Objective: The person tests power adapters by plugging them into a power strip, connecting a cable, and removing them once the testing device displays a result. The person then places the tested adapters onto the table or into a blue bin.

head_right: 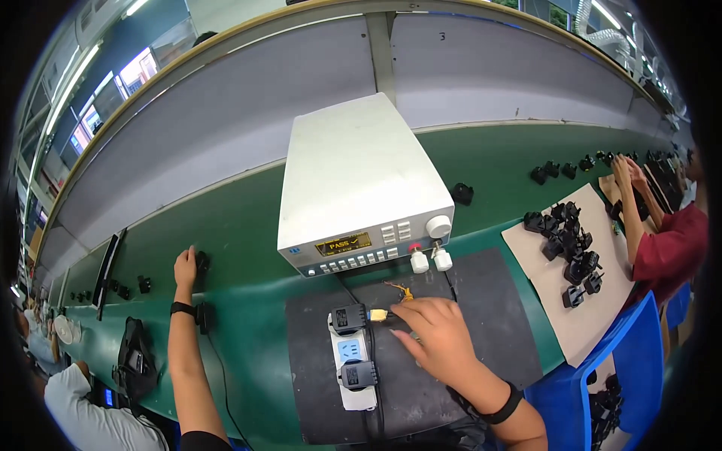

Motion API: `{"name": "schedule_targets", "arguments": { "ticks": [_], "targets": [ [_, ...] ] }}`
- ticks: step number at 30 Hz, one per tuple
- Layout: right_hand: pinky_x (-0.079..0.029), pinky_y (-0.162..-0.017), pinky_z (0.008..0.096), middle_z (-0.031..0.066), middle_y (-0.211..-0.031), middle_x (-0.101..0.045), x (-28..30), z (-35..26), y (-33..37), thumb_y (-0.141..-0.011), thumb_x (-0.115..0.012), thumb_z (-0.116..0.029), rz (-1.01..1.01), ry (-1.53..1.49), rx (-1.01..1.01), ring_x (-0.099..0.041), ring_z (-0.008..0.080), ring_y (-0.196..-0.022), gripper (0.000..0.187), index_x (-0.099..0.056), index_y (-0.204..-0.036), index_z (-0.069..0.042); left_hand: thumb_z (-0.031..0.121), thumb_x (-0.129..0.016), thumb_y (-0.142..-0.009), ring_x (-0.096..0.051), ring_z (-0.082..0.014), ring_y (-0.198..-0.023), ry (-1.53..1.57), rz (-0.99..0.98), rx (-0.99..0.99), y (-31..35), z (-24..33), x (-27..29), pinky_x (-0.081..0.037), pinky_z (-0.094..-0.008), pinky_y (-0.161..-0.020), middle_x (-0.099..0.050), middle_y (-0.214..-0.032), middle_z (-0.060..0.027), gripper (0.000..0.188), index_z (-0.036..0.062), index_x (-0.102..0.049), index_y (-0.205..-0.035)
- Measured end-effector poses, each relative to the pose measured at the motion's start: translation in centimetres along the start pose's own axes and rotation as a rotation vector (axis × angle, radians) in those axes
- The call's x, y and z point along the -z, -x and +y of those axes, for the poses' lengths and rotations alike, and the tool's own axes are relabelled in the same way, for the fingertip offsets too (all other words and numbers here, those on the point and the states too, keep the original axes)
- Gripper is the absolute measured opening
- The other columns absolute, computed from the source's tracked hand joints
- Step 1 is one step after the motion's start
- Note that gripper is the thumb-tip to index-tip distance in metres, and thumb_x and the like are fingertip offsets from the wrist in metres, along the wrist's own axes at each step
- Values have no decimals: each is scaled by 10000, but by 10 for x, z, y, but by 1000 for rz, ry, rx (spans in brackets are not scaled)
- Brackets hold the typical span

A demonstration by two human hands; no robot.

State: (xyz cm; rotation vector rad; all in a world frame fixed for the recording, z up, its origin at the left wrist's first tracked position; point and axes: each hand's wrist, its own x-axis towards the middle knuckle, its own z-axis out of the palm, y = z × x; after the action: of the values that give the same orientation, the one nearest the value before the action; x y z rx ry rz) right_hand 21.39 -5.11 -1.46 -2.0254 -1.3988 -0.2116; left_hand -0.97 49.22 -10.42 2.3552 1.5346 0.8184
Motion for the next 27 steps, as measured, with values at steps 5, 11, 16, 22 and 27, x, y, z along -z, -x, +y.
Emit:
{"name": "schedule_targets", "arguments": {
  "ticks": [5, 11, 16, 22, 27],
  "targets": [
    [-404, -841, 363, 58, -1035, -623, -13, 1, -11, -755, -723, -160, -57, -12, 62, -570, 249, -972, 376, -625, -1109, -79, 488, -424, -943, -590, -407, -966, 25, 31, 92, 2, -21, 7, -455, -455, -832, -643, -1006, -222, 528, 14, -656, -946],
    [-412, -807, 352, 61, -1005, -622, -20, 7, -12, -770, -711, -182, -107, -70, 52, -575, 235, -938, 371, -623, -1114, -77, 275, -545, -926, -567, -303, -772, 133, 356, -306, 50, 53, 47, -448, -391, -720, -607, -838, -148, 318, -14, -614, -811],
    [-415, -812, 347, 48, -1055, -617, -9, 4, -16, -750, -733, -235, -20, -15, 128, -569, 249, -970, 404, -620, -1105, -79, 127, -695, -751, -532, -237, -580, 306, -121, -825, 215, 196, 126, -406, -339, -531, -569, -661, -84, 146, 45, -592, -689],
    [-409, -807, 346, 43, -1041, -595, -14, -34, 10, -681, -768, -362, -324, -58, 326, -550, 228, -996, 579, -584, -1148, -73, 277, -765, -705, -600, -200, -731, 8, -448, -1039, 319, 213, 125, -428, -327, -599, -639, -817, -30, 262, 105, -642, -860],
    [-447, -755, 354, 54, -944, -585, -27, -31, 7, -624, -796, -315, -370, -85, 347, -564, 236, -926, 579, -590, -1097, -54, 286, -749, -734, -625, -174, -814, 21, -298, -1219, 359, 202, 111, -463, -278, -634, -660, -938, -41, 320, 68, -658, -950]
  ]
}}
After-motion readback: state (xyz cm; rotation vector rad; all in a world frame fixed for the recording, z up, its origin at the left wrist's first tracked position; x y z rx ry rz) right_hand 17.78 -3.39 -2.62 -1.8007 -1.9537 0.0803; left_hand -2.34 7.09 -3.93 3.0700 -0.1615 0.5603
